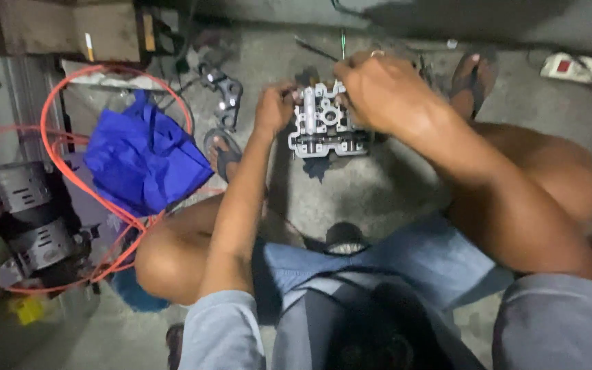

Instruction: A person sitting on the floor uses a wrench to loosen and remove multiple bolts from a motorcycle engine cylinder head.

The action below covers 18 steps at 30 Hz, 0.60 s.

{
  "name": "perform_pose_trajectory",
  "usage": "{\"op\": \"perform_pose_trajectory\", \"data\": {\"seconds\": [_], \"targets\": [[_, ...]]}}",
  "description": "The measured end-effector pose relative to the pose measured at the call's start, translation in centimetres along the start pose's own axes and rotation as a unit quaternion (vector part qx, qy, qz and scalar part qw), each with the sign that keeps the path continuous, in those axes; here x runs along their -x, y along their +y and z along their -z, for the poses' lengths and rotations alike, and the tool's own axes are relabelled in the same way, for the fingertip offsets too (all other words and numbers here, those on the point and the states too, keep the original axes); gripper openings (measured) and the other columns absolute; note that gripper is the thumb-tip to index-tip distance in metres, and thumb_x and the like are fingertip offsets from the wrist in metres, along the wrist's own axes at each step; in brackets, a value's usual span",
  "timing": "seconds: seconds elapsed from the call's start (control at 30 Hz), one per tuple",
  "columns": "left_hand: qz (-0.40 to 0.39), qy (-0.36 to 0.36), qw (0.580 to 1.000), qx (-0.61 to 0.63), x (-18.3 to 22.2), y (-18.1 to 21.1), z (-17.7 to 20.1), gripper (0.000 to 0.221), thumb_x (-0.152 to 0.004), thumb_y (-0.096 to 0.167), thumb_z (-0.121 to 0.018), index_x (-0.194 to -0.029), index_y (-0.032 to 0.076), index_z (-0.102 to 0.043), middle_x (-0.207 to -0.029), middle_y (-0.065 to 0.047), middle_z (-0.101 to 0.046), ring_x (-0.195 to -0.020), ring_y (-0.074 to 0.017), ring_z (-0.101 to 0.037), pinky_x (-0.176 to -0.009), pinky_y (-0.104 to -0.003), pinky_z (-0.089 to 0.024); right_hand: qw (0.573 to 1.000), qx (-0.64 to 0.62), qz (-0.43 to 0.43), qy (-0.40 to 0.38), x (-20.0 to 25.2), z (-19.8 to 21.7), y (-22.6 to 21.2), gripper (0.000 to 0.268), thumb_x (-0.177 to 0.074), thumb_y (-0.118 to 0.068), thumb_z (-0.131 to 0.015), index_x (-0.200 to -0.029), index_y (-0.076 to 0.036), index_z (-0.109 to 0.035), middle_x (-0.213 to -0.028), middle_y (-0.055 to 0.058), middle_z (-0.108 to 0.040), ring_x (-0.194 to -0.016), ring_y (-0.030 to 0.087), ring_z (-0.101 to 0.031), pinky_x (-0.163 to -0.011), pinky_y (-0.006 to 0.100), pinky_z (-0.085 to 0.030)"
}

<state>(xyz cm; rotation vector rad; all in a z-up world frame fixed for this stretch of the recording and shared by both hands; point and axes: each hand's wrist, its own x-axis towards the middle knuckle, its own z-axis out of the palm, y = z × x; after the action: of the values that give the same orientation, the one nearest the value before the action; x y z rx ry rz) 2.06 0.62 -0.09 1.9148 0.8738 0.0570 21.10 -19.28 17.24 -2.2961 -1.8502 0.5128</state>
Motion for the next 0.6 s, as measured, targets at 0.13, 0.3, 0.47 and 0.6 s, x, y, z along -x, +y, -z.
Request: {"op": "perform_pose_trajectory", "data": {"seconds": [0.13,0.3,0.47,0.6], "targets": [[-0.022,-0.019,1.000,0.000,-1.2,-1.0,-0.2,0.026,-0.087,-0.001,-0.065,-0.107,0.009,-0.078,-0.088,-0.002,-0.077,-0.073,-0.0135,-0.070,-0.070,-0.027,-0.054,1.000,0.020,-0.012,0.006,-0.1,0.4,-0.1,0.035,-0.087,-0.019,-0.071,-0.118,-0.003,-0.068,-0.087,0.022,-0.072,-0.067,0.042,-0.073,-0.059,0.049,-0.060],[-0.002,-0.061,0.997,0.057,-1.6,-1.7,0.1,0.023,-0.089,-0.004,-0.062,-0.105,0.002,-0.076,-0.093,-0.004,-0.076,-0.076,-0.0130,-0.069,-0.074,-0.026,-0.054,1.000,0.025,-0.009,0.000,-0.3,0.2,-0.1,0.023,-0.093,-0.021,-0.070,-0.101,0.001,-0.069,-0.075,0.019,-0.071,-0.061,0.040,-0.071,-0.058,0.048,-0.058],[-0.010,-0.082,0.996,0.043,-1.4,-0.5,1.0,0.028,-0.088,-0.006,-0.061,-0.109,0.004,-0.077,-0.090,-0.004,-0.076,-0.076,-0.0124,-0.068,-0.073,-0.025,-0.054,1.000,0.017,-0.007,-0.007,-0.4,-0.1,0.1,0.032,-0.090,-0.020,-0.070,-0.115,0.000,-0.069,-0.087,0.023,-0.071,-0.068,0.042,-0.071,-0.061,0.050,-0.058],[-0.007,-0.088,0.996,0.015,-1.6,-1.2,1.2,0.026,-0.088,-0.002,-0.065,-0.108,0.007,-0.079,-0.094,-0.003,-0.078,-0.080,-0.0139,-0.068,-0.078,-0.025,-0.054,0.997,-0.022,-0.016,-0.071,-0.9,0.2,-0.2,0.031,-0.092,-0.017,-0.070,-0.114,0.004,-0.067,-0.076,0.022,-0.072,-0.066,0.040,-0.072,-0.066,0.050,-0.059]]}}
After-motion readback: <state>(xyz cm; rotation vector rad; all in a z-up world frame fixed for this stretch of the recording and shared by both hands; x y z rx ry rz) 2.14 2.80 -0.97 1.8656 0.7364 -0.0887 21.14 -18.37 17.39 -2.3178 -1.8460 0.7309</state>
